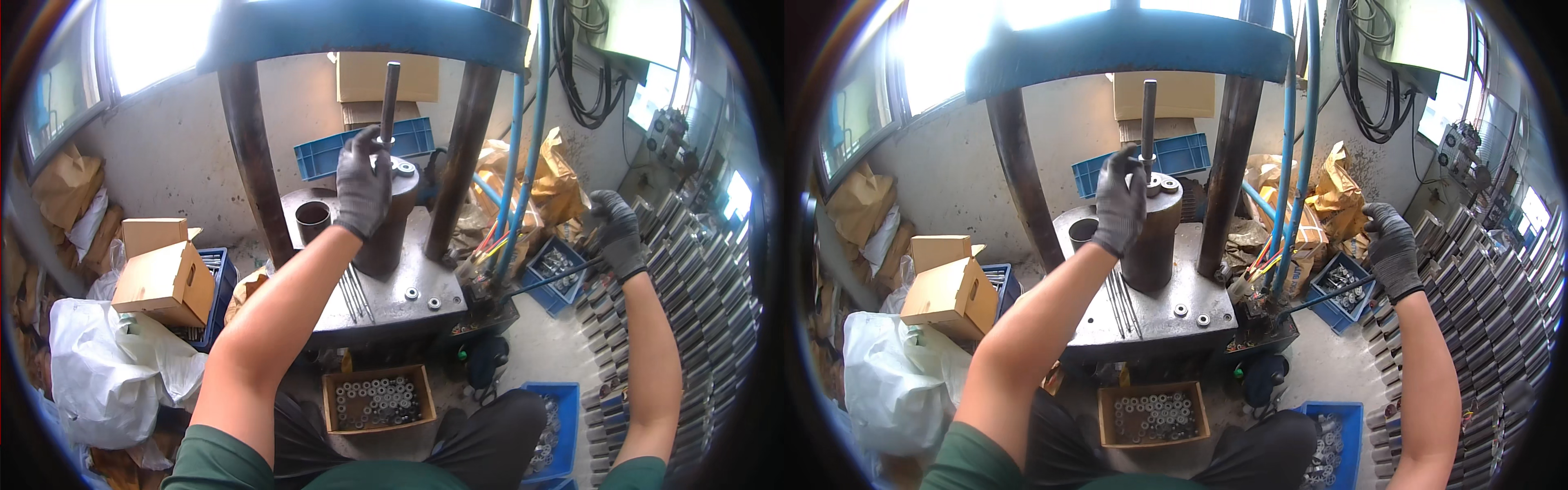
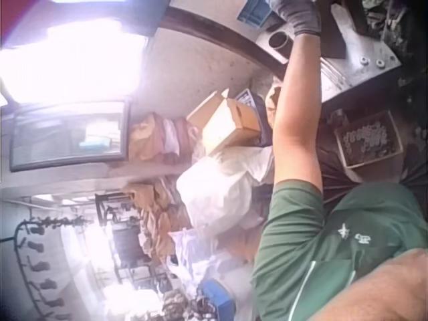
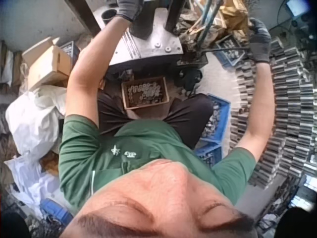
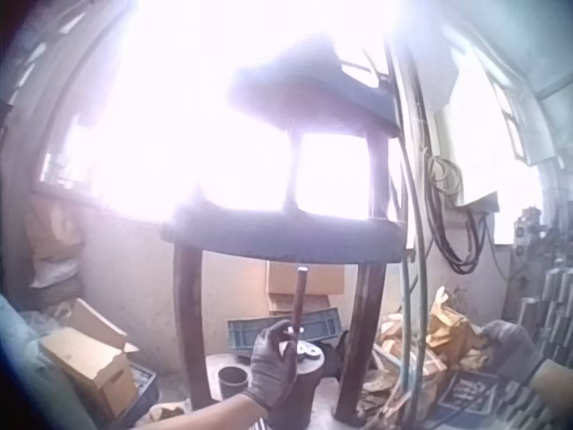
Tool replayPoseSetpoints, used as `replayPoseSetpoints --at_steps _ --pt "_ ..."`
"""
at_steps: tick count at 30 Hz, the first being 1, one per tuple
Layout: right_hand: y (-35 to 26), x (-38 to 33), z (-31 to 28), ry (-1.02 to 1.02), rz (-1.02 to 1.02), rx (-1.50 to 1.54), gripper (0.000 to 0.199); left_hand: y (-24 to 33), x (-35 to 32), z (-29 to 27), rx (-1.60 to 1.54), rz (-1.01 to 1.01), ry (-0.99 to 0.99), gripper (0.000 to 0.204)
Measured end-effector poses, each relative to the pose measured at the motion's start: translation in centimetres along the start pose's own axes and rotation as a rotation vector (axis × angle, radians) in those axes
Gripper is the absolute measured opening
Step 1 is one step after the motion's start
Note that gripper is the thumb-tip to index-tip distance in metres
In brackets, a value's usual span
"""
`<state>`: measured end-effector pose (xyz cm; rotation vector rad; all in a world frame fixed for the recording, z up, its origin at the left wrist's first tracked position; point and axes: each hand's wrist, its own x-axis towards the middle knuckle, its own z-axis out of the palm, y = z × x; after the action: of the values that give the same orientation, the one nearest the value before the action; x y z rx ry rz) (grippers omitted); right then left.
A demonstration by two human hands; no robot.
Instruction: Operating a manual press machine to assemble or press small metal bushings using an alignment rod and a lever.
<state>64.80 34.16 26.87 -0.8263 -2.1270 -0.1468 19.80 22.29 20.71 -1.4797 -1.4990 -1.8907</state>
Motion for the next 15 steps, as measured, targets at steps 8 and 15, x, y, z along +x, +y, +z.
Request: replayPoseSetpoints --at_steps 8,15 --pt "-1.0 -2.9 -1.8 0.023 -0.106 -0.099 0.026 4.9 -19.4 -1.5 0.295 0.263 -0.824 0.054" --pt "-7.6 -12.8 -5.2 -0.062 -0.205 -0.166 0.027 2.9 -23.1 0.3 0.580 0.326 -1.177 0.032"
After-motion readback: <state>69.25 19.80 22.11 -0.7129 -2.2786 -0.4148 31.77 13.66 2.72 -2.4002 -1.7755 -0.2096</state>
